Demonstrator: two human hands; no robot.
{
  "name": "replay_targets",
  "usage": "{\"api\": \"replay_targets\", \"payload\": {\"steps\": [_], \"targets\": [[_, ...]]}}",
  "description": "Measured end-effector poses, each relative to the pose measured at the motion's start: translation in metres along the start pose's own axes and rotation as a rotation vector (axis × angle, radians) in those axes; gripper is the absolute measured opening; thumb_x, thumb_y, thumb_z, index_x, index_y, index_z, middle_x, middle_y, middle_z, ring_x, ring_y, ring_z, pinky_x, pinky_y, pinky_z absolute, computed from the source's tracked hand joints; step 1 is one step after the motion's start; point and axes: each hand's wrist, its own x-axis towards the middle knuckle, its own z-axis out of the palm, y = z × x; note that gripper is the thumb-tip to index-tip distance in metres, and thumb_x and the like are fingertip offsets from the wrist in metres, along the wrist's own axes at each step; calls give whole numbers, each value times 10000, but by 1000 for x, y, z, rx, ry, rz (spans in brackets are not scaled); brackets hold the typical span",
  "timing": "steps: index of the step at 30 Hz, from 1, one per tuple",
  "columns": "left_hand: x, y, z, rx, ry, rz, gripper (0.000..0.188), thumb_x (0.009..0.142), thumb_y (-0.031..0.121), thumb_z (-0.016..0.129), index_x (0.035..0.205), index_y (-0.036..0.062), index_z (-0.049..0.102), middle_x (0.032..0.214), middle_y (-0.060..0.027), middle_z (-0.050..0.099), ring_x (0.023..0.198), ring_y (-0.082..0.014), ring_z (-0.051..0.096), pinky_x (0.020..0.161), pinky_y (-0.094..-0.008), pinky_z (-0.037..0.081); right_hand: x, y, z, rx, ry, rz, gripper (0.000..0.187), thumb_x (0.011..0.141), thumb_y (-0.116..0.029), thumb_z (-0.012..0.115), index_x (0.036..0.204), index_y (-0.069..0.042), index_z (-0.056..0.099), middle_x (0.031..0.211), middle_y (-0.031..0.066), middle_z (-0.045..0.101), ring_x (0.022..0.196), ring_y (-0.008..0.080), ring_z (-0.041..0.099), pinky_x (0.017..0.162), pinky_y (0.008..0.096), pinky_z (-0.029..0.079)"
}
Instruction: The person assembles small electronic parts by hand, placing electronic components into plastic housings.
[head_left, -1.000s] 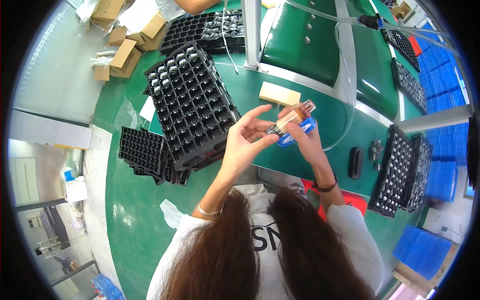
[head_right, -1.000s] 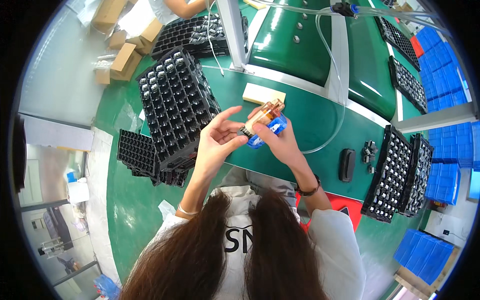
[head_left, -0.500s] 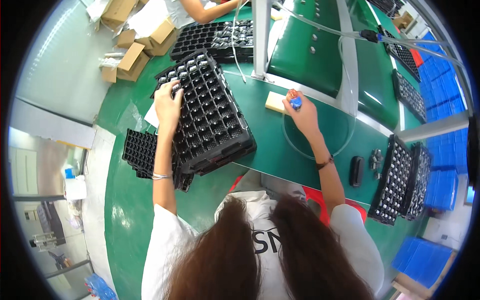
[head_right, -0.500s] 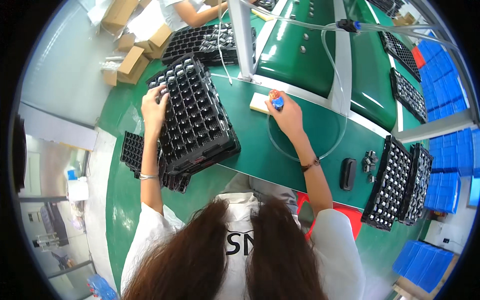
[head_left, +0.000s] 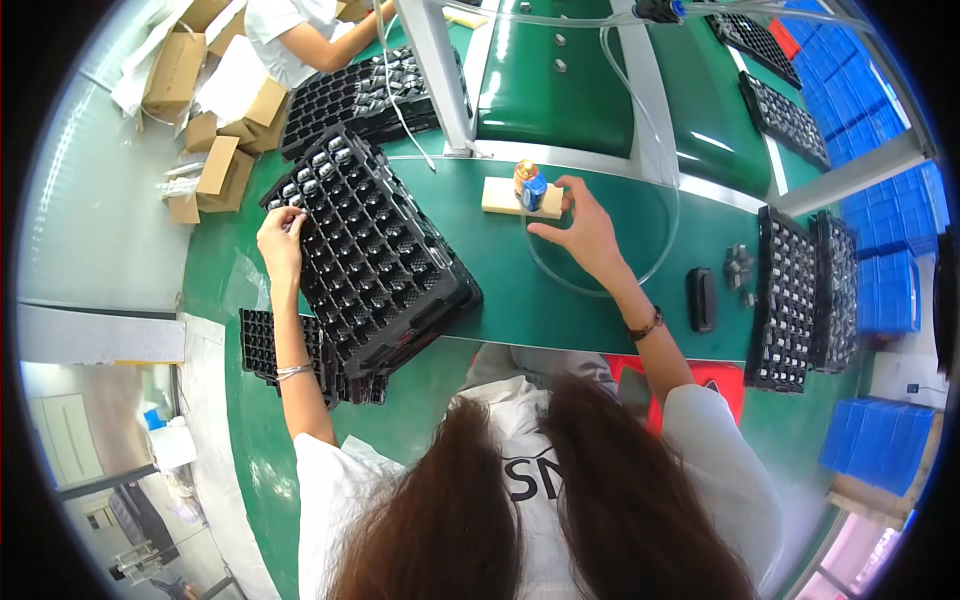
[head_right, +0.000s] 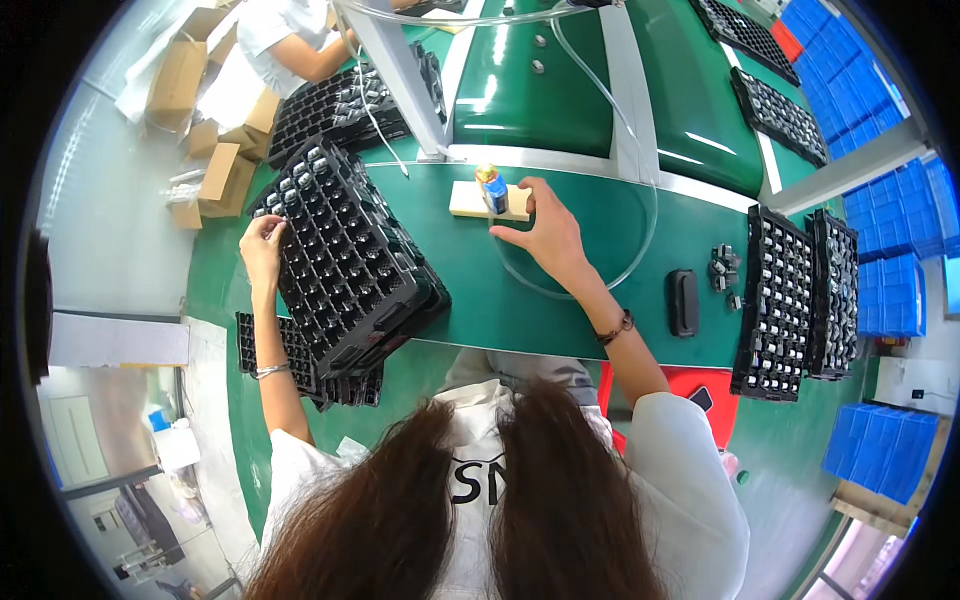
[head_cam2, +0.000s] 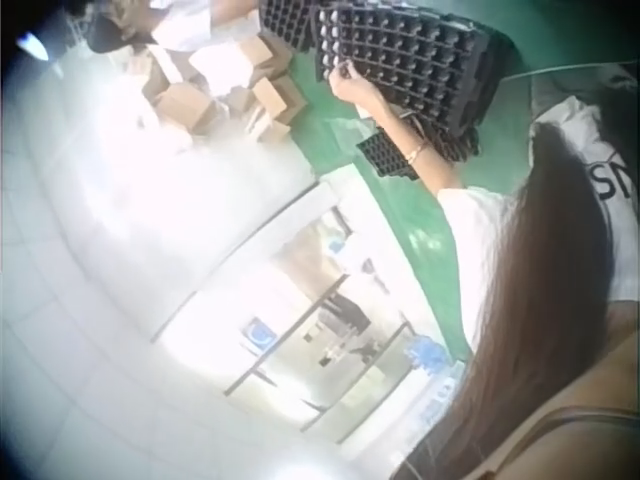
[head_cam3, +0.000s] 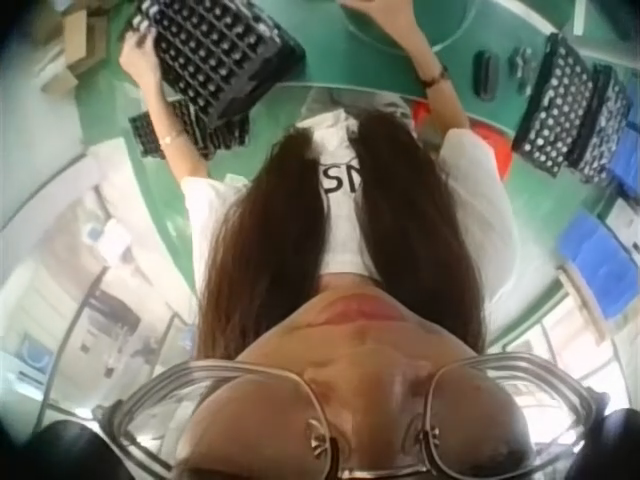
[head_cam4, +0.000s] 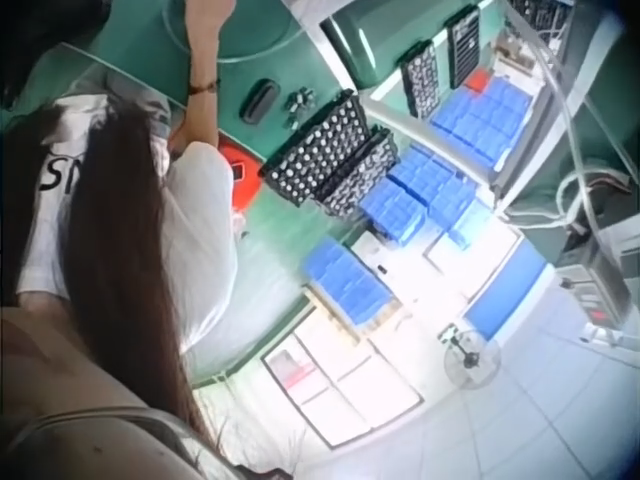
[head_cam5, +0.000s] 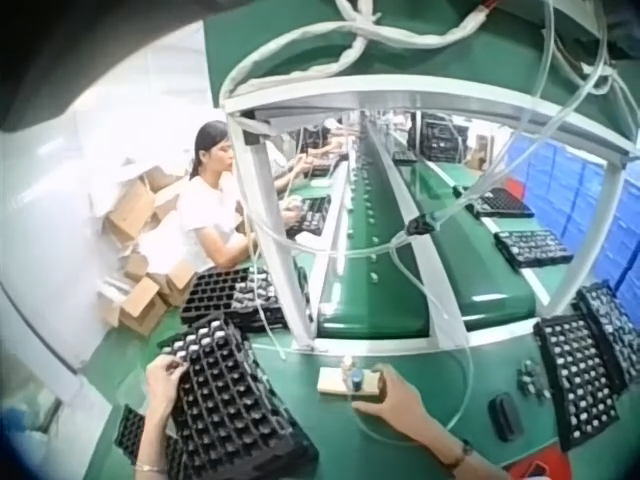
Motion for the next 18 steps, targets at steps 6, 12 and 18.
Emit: {"api": "replay_targets", "payload": {"steps": [6,12,18], "targets": [[4,16,-13,-176,20,-71,105,842,82,614,895,-8,600,863,-87,649,791,-184,617,743,-258,468,22,-2,19,89,88,-131,629,649,-339,797,1127,-74,485,854,71,528,741,207,518,684,305,451],[-40,136,-25,-1450,-140,-558,172,942,173,495,1022,22,516,990,-135,594,900,-194,592,806,-286,515,87,16,35,182,133,-211,354,759,-290,696,972,-40,564,796,155,618,718,284,611,685,348,481],[-94,190,8,-1927,-236,-887,279,972,229,430,1059,-26,504,1038,-151,562,934,-186,563,842,-262,501,200,81,21,-21,449,-172,335,774,-313,676,955,-47,580,785,173,629,736,346,617,646,394,479]]}}
